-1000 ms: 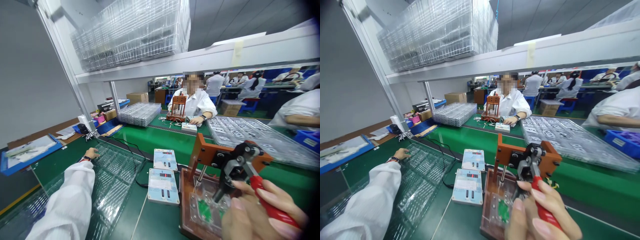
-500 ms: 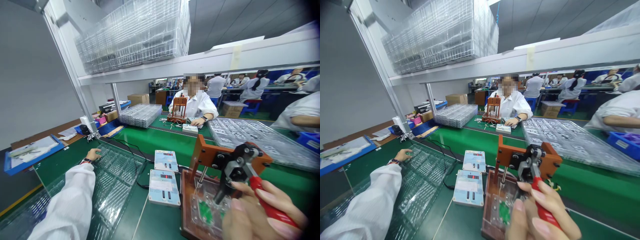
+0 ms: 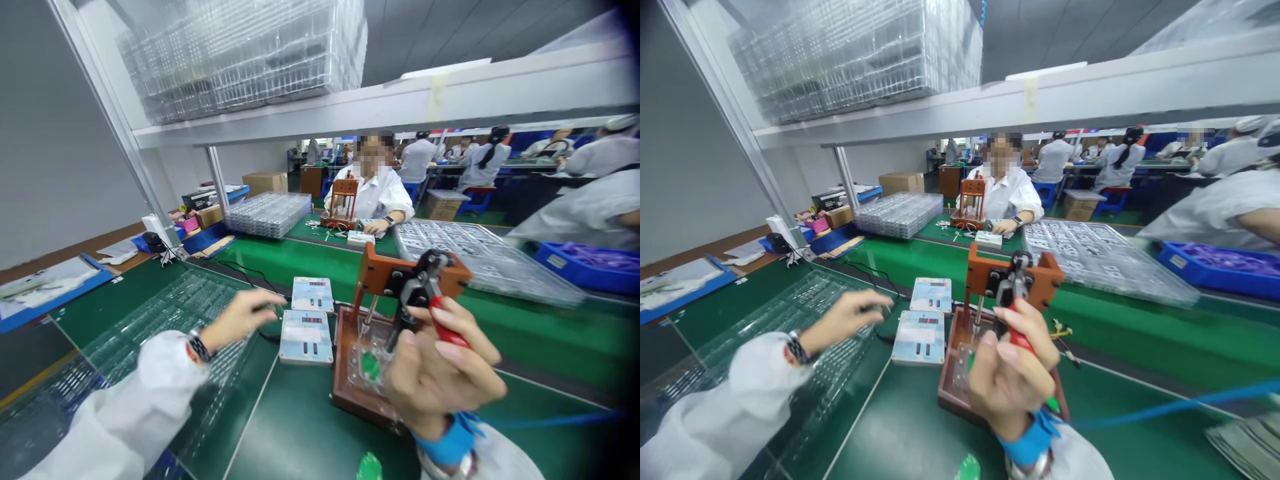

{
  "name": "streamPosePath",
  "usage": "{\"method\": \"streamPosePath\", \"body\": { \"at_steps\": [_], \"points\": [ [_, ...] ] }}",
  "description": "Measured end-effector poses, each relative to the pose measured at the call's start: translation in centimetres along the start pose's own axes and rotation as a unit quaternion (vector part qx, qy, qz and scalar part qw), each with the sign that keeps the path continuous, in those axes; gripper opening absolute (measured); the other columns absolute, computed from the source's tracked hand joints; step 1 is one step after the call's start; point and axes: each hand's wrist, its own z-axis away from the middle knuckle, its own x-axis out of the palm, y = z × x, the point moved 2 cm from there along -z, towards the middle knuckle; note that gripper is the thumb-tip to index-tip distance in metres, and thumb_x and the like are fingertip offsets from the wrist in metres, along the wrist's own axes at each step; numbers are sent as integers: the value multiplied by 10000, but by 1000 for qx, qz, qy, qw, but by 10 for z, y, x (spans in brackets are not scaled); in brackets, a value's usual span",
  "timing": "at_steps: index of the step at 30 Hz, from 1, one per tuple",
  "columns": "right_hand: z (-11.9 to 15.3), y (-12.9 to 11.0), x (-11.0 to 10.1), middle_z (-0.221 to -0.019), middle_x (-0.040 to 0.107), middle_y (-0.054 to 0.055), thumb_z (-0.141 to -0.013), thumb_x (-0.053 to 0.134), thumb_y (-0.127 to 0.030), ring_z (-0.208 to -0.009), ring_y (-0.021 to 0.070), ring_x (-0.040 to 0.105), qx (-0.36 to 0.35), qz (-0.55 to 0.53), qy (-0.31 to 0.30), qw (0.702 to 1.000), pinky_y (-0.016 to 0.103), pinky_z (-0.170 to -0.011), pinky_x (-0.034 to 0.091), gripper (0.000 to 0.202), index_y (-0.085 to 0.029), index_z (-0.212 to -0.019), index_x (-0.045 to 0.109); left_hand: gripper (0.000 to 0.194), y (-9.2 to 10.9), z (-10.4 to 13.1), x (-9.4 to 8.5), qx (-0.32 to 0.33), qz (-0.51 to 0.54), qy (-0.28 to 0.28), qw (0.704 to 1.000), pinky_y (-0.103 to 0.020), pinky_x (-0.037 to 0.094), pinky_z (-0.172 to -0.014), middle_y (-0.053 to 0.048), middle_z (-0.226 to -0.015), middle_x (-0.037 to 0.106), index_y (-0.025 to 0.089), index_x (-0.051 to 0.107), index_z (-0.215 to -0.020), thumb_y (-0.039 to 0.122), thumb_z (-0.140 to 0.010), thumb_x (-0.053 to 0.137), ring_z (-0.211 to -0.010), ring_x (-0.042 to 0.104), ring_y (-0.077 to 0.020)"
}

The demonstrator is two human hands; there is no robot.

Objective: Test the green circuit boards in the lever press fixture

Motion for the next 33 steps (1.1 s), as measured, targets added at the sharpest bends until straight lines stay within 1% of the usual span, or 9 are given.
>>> {"method": "streamPosePath", "body": {
  "at_steps": [4, 8, 15, 18, 21, 25, 28, 31, 33],
  "points": [
    [-3, -2, -7, -1168, 542, 32, -777, 527, -46, -1164, 290, 526, -52, -35, -32, 998, 624, -962, 457, 522, -364, -1190, 490, 417, 73, 34, 111, 78, 39, -176, 980, -318, 501, -926, 46, -1027, 702, 420, 614, -1186, 226, -938, 341, -972, 634, -185],
    [-8, -2, -14, -1256, 501, 53, -855, 455, -77, -1252, 279, 462, -68, -32, -92, 993, 585, -998, 438, 345, -294, -1123, 459, 517, 84, 67, 156, 37, 8, -197, 980, -393, 482, -966, 54, -1153, 648, 500, 481, -1304, 203, -934, 274, -1051, 605, -239],
    [-18, 6, -19, -1364, 394, 71, -908, 457, -160, -1280, 274, 418, -108, -1, -136, 985, 500, -948, 466, 244, -287, -1116, 446, 610, 96, 93, 165, 86, -12, -217, 972, -400, 247, -1171, 76, -1476, 355, 414, 188, -1474, 266, -927, 414, -1362, 331, -258],
    [-31, 13, -19, -1126, 559, 65, -938, 430, -192, -1112, 241, 547, -188, -5, -124, 974, 464, -880, 484, 205, -281, -1121, 449, 714, 99, 97, 164, 114, -51, -230, 965, -470, 167, -1177, -8, -1539, 213, 314, 150, -1500, 394, -896, 523, -1412, 190, -275],
    [-62, 10, -20, -918, 609, 33, -950, 480, -254, -877, 181, 615, -235, -29, -135, 962, 368, -758, 509, 162, -254, -1112, 481, 686, 101, 102, 159, 59, -91, -203, 973, -563, 149, -1145, -50, -1547, 191, 278, 201, -1491, 498, -911, 493, -1425, 101, -305],
    [-125, 13, -2, -955, 607, 29, -951, 479, -417, -802, 105, 615, -80, -48, -176, 980, 258, -702, 516, 270, -198, -1107, 486, 714, 104, 118, 162, -55, -87, -176, 979, -601, 183, -1115, -82, -1557, 126, 295, 70, -1505, 516, -934, 437, -1427, 61, -309],
    [-161, 44, 30, -950, 610, 37, -964, 361, -457, -812, 70, 607, 72, -35, -243, 967, 217, -735, 500, 420, -102, -1168, 453, 803, 111, 125, 174, -46, -76, -188, 978, -584, 178, -1120, -88, -1557, 112, 316, 11, -1501, 535, -900, 497, -1423, 104, -314],
    [-168, 83, 46, -866, 616, 39, -937, 384, -441, -800, 99, 617, 152, -10, -310, 938, 251, -738, 495, 484, 6, -1026, 545, 820, 113, 126, 177, -41, -103, -167, 980, -575, 175, -1120, -78, -1561, 92, 313, 8, -1501, 549, -890, 501, -1422, 108, -322],
    [-153, 98, 31, -861, 622, 30, -916, 447, -440, -822, 125, 627, 152, 4, -282, 947, 290, -771, 503, 438, -28, -954, 589, 749, 104, 128, 168, -62, -148, -122, 980, -578, 179, -1115, -62, -1560, 106, 321, 40, -1503, 530, -914, 454, -1423, 114, -320]
  ]
}}
